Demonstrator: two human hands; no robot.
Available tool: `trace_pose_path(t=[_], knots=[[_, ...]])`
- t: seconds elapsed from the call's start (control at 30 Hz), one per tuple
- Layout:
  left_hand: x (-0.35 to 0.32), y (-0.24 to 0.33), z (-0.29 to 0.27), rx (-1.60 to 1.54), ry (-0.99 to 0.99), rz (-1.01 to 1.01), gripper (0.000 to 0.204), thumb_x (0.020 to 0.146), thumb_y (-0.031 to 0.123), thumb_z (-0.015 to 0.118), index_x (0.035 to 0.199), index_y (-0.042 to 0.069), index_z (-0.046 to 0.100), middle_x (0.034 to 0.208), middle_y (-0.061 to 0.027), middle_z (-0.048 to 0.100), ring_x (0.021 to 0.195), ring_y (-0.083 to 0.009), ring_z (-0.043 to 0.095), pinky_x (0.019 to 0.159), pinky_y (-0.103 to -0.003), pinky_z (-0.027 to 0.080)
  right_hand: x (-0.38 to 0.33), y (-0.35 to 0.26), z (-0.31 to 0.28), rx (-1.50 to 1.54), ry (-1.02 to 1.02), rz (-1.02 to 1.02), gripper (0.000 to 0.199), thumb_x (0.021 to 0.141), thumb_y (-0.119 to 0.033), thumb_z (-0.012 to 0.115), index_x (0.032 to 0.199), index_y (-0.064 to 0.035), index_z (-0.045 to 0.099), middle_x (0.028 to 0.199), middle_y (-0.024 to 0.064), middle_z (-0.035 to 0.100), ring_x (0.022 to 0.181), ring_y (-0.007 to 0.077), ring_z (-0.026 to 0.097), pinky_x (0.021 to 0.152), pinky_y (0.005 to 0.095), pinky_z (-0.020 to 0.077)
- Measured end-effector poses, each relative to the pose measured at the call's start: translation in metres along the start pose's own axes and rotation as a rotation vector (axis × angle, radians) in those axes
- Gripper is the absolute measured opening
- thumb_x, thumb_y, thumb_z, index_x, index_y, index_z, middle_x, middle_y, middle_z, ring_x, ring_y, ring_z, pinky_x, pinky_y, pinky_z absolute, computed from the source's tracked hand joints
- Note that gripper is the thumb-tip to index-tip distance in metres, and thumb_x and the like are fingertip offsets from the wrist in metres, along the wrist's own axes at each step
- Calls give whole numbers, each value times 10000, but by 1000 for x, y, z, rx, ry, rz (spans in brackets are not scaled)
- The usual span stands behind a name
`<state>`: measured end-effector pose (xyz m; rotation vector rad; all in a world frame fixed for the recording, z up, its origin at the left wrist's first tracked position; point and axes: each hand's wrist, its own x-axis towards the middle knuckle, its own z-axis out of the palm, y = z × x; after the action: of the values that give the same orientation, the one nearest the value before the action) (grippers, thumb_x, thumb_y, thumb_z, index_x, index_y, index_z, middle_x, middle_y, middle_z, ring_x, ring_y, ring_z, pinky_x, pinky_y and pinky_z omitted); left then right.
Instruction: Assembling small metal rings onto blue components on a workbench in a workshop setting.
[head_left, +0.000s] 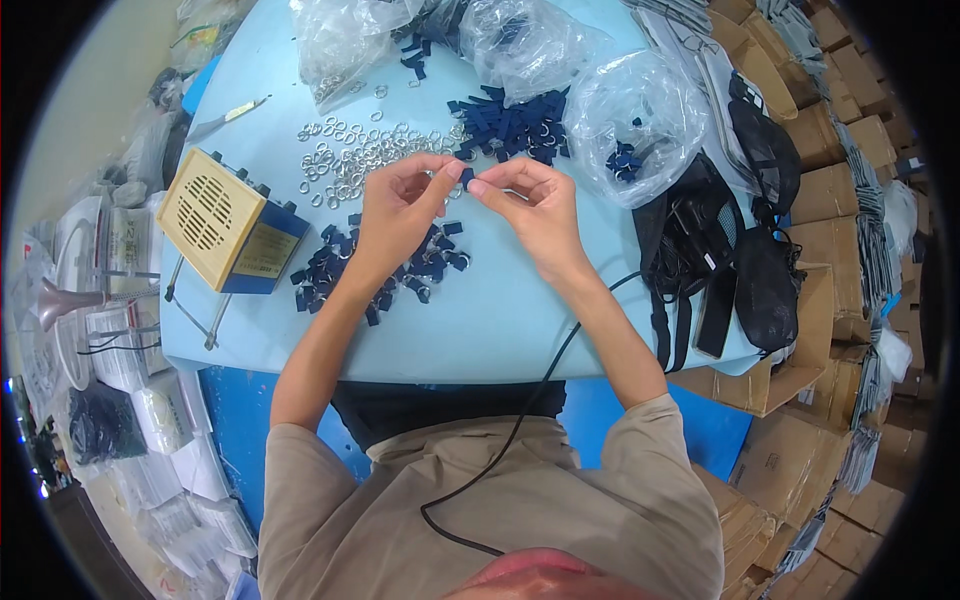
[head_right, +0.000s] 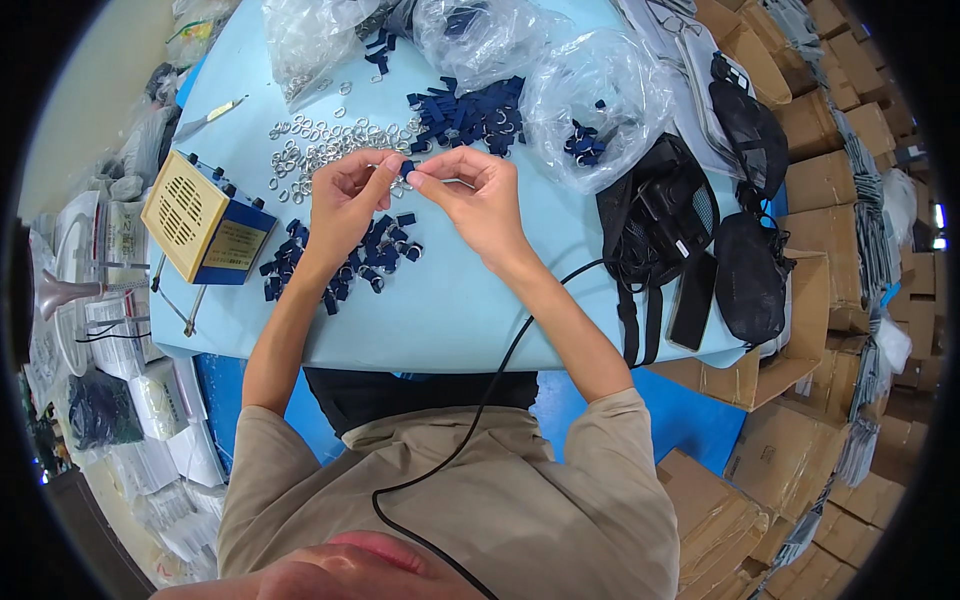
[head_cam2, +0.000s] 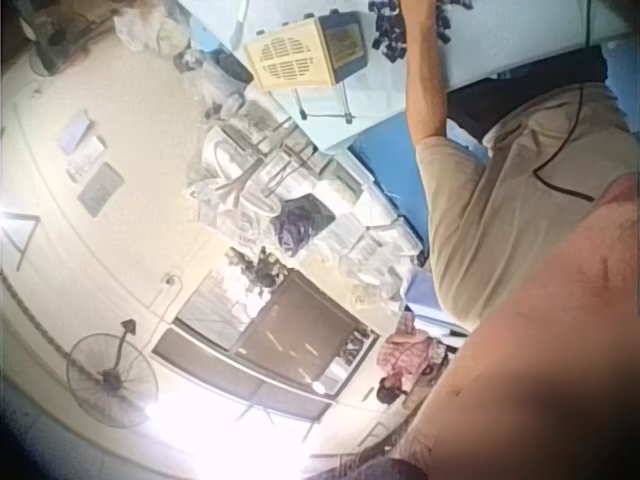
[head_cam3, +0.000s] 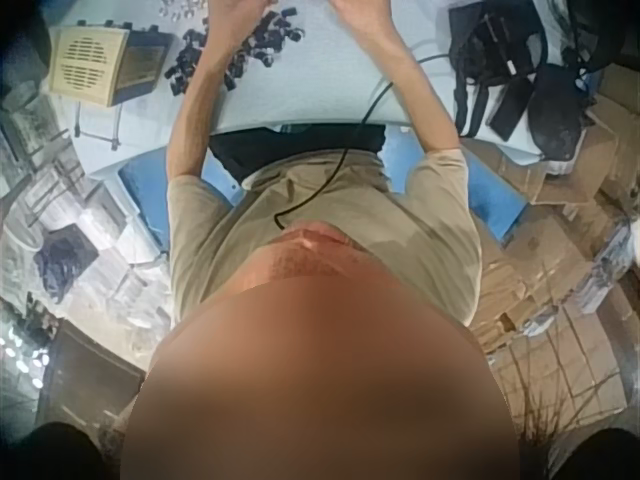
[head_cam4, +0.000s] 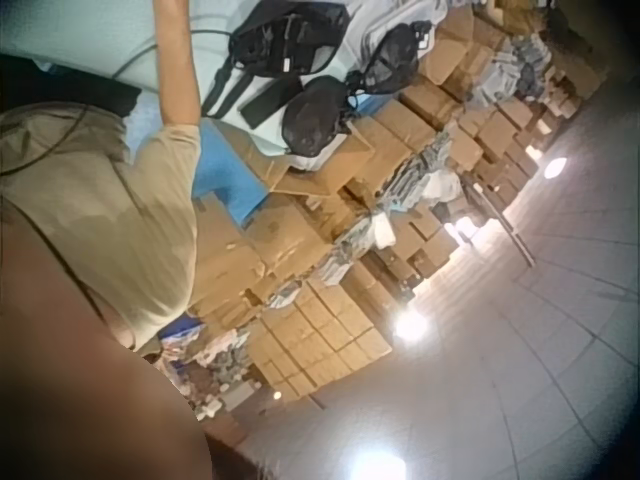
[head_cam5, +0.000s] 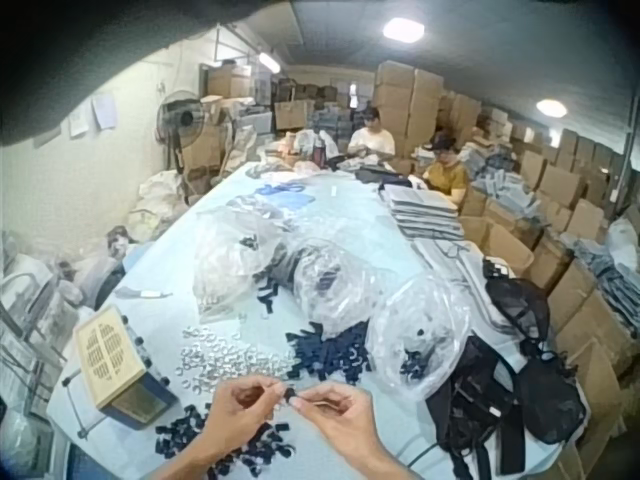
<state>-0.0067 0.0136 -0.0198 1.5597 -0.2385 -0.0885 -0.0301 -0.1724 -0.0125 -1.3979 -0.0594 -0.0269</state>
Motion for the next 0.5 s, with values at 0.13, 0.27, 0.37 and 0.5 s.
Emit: trace_pose_path(t=[0.13, 0.27, 0.37, 0.5], knots=[[-2, 0, 3, 3, 4, -28, 233, 970, 232, 750, 1046, 12, 770, 769, 4, 674, 645, -49, 566, 566, -210, 448, -3, -1, 0, 28, 73, 14, 107, 862, -9, 820, 934, -1, 741, 900, 77, 760, 828, 108, 705, 780, 251, 564], [-3, 0, 8, -55, -8, 64, 196, 955, 178, 758, 1034, -1, 776, 868, -20, 694, 672, -54, 586, 581, -209, 469, -4, 4, -1, 111, 98, -31, 119, 863, 0, 817, 958, 4, 747, 907, 88, 766, 835, 112, 709, 779, 252, 562], [-5, 0, 3, 58, 7, 159, 195, 958, 155, 749, 1054, -13, 770, 943, -37, 692, 687, -57, 593, 590, -210, 480, -5, -3, 5, 133, 105, 15, 148, 860, -3, 821, 991, 6, 751, 914, 94, 768, 842, 119, 714, 783, 261, 565], [-4, 2, 3, 43, -15, 116, 188, 960, 136, 740, 1065, -18, 767, 962, -49, 690, 689, -58, 595, 594, -209, 484, -4, 1, 0, 195, 77, 50, 190, 857, -7, 820, 1034, 8, 753, 934, 102, 770, 848, 141, 722, 809, 286, 573]])
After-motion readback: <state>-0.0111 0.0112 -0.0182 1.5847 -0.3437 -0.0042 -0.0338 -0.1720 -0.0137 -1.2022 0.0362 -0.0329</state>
